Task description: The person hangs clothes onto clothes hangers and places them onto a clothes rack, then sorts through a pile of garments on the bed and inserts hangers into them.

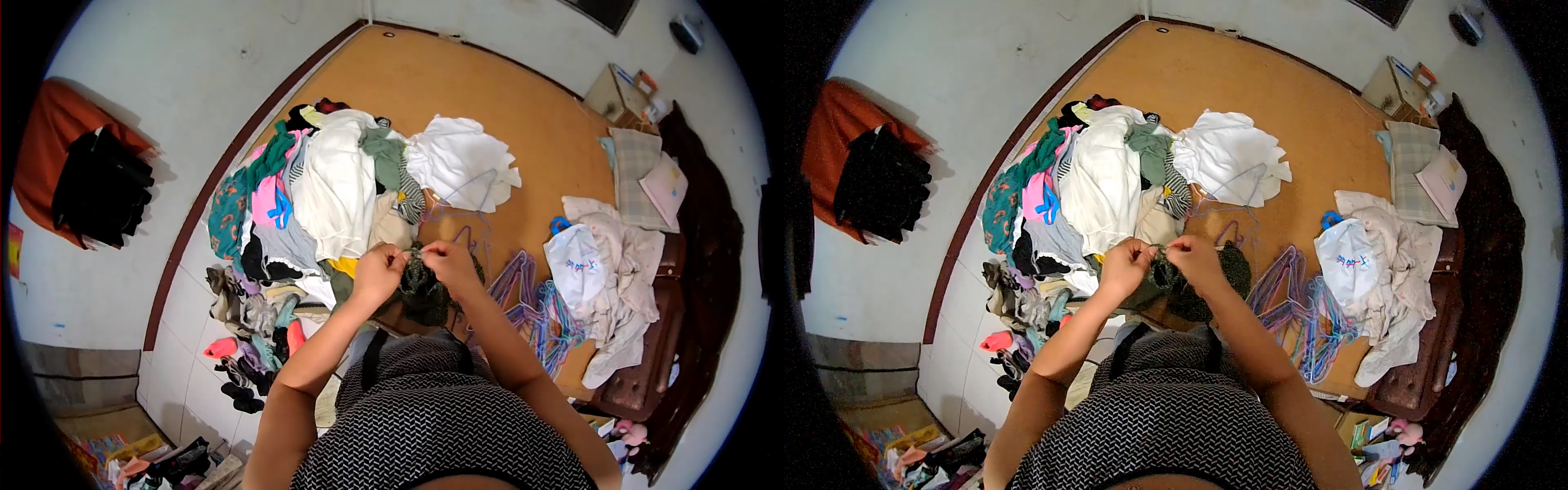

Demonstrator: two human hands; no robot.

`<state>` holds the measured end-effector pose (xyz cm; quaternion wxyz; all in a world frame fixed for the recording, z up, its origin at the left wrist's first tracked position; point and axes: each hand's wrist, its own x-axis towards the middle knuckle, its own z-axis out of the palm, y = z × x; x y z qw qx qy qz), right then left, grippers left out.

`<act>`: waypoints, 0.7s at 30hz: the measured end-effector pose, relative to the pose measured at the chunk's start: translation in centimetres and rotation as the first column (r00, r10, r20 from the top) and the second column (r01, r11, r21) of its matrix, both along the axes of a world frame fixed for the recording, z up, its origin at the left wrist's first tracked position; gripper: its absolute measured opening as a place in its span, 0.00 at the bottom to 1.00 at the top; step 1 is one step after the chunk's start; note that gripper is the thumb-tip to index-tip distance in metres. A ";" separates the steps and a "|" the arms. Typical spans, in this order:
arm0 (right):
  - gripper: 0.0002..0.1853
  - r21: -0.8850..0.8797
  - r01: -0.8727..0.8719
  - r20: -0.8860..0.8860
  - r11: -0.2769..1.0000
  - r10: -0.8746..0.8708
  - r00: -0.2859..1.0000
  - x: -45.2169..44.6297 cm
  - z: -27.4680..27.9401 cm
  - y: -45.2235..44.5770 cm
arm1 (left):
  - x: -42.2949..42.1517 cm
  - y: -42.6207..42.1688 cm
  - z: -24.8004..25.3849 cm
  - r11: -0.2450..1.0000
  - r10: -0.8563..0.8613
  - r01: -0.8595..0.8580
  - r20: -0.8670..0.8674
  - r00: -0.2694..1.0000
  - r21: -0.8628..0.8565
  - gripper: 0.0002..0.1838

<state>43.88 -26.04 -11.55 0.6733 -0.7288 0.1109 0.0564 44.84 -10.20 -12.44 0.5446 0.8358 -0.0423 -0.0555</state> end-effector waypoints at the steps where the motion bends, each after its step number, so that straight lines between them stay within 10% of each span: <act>1: 0.05 0.234 -0.035 -0.091 0.972 0.058 0.994 -0.1 0.3 -1.0 | 0.4 0.3 0.1 0.996 -0.016 0.018 -0.019 1.000 0.083 0.09; 4: 0.07 0.489 -0.031 -0.155 0.872 0.122 0.980 -0.5 1.9 -2.9 | 0.6 0.9 -0.5 0.927 -0.061 0.055 0.004 0.998 0.371 0.06; 6: 0.08 0.529 -0.008 -0.146 0.849 0.100 0.984 -0.1 3.3 -2.8 | 0.0 0.9 -0.9 0.992 -0.009 0.019 0.077 0.997 -0.125 0.19; 8: 0.08 0.072 0.003 -0.062 0.997 0.001 0.998 0.1 4.3 -1.9 | -0.5 -0.2 3.3 0.968 -0.096 0.146 0.234 0.967 -0.204 0.26; 14: 0.08 0.079 -0.086 -0.106 0.993 0.095 0.990 -0.4 3.7 -1.0 | 0.4 -1.0 2.7 0.903 -0.393 0.184 0.575 0.718 0.387 0.18; 21: 0.03 0.629 -0.031 -0.267 0.777 0.253 0.930 -1.4 4.9 -1.3 | 0.4 -1.3 -1.2 0.940 -0.329 0.163 0.662 0.674 0.301 0.07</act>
